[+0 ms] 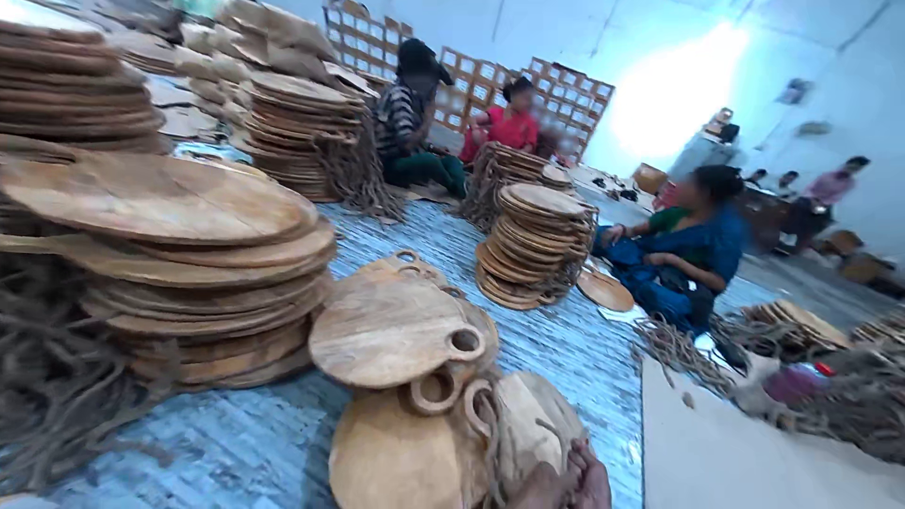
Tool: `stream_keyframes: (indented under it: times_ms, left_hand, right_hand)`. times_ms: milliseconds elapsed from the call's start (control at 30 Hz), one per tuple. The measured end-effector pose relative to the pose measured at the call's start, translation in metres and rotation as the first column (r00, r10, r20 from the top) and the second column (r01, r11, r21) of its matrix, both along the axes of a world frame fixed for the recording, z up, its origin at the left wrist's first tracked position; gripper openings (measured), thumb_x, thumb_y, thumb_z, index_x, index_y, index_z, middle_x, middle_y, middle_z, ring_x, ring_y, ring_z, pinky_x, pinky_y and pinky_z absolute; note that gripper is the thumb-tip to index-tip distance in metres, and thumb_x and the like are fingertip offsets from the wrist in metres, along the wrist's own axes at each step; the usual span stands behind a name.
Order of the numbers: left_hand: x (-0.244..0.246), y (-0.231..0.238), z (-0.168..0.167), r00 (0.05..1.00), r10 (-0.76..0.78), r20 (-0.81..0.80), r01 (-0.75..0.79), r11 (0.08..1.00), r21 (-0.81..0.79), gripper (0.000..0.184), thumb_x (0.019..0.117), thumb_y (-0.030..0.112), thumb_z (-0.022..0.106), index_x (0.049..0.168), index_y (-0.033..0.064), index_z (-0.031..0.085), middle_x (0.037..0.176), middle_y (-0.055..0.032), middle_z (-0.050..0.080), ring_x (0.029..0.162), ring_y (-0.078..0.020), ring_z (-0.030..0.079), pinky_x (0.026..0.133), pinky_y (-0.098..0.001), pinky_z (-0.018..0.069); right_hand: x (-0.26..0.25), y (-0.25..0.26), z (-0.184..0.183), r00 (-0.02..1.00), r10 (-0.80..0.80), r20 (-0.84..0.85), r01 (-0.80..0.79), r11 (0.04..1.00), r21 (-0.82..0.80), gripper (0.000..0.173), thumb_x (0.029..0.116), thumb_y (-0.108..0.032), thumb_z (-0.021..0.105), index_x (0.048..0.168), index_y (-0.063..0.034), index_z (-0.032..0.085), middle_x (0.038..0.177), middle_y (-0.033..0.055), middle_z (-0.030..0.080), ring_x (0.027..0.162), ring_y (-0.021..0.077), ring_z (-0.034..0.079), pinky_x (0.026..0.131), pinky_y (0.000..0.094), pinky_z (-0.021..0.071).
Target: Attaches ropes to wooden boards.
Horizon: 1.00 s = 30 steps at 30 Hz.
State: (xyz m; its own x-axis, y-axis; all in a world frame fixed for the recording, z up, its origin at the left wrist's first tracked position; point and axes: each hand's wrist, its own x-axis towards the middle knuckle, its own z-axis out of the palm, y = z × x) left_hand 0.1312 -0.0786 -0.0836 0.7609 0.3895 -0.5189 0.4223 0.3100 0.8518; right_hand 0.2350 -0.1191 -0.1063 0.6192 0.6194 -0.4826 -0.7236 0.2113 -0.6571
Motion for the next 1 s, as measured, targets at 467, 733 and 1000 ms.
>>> stream_keyframes:
  times_ms: [467, 733, 1000]
  left_hand:
    - [-0.008, -0.01, -0.003, 0.998, 0.032, -0.051, -0.034, 0.999, -0.04, 0.036, 0.1117, 0.019, 0.037, 0.105, -0.0059, 0.061, 0.078, -0.0038, 0.048, 0.065, -0.0117, 0.042, 0.063, -0.0299, 0.0378]
    - [-0.011, 0.006, 0.006, 0.967, 0.245, 0.072, -0.192, 0.883, -0.428, 0.043, 0.1141, 0.024, 0.023, 0.097, 0.0048, 0.058, 0.065, 0.0038, 0.051, 0.05, -0.0037, 0.044, 0.05, -0.0175, 0.0387]
    - [-0.009, 0.016, 0.003, 0.97, 0.228, 0.085, -0.169, 0.881, -0.442, 0.04, 0.1126, 0.018, 0.029, 0.094, 0.0042, 0.061, 0.062, 0.0052, 0.05, 0.049, -0.0037, 0.045, 0.049, -0.0164, 0.0403]
  right_hand:
    - [0.0, 0.017, -0.024, 0.995, -0.076, 0.059, 0.091, 0.946, -0.311, 0.041, 0.1119, -0.016, 0.027, 0.074, -0.0102, 0.041, 0.044, -0.0067, 0.033, 0.032, -0.0008, 0.03, 0.032, 0.0143, 0.0259]
    - [0.02, -0.031, 0.009, 0.677, 0.438, 0.591, 0.053, 0.772, -0.634, 0.045, 0.1114, -0.019, 0.04, 0.144, 0.0114, 0.042, 0.121, 0.0297, 0.06, 0.102, 0.0341, 0.063, 0.088, 0.0474, 0.0504]
    - [-0.003, -0.039, 0.016, 0.494, 0.593, 0.636, 0.034, 0.718, -0.695, 0.043, 0.1106, -0.026, 0.043, 0.121, 0.0109, 0.063, 0.103, 0.0245, 0.065, 0.091, 0.031, 0.061, 0.083, 0.0491, 0.0481]
